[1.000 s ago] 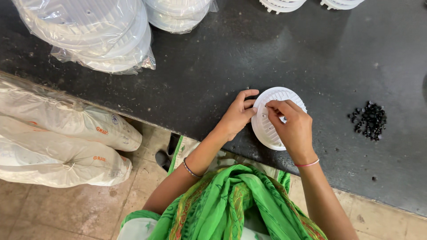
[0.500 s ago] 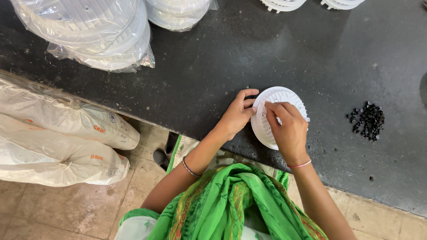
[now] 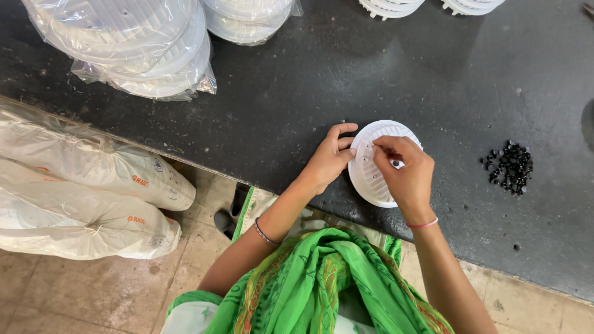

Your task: The person assembles white round plastic light fixture bases at a workbench. They pick small black plastic clips from a pile on the table and press them one by one into holes on the fixture base, then wrap the finished base in clear plastic film and set it with the completed stack.

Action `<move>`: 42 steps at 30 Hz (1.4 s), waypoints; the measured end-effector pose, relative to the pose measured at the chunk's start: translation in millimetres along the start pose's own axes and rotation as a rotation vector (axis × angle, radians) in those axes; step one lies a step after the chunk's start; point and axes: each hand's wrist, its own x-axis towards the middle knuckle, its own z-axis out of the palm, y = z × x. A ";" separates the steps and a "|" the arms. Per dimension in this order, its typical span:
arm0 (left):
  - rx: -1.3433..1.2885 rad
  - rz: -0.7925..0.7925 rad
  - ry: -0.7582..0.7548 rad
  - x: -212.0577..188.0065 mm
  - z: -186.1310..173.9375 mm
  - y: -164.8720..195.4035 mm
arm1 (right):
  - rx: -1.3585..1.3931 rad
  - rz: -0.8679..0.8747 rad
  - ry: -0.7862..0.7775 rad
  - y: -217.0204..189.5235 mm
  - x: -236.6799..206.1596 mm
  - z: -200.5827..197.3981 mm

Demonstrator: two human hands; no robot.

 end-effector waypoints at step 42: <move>0.034 0.066 0.000 -2.1 5.7 -7.8 | -0.076 -0.068 -0.175 -1.9 -17.1 -19.2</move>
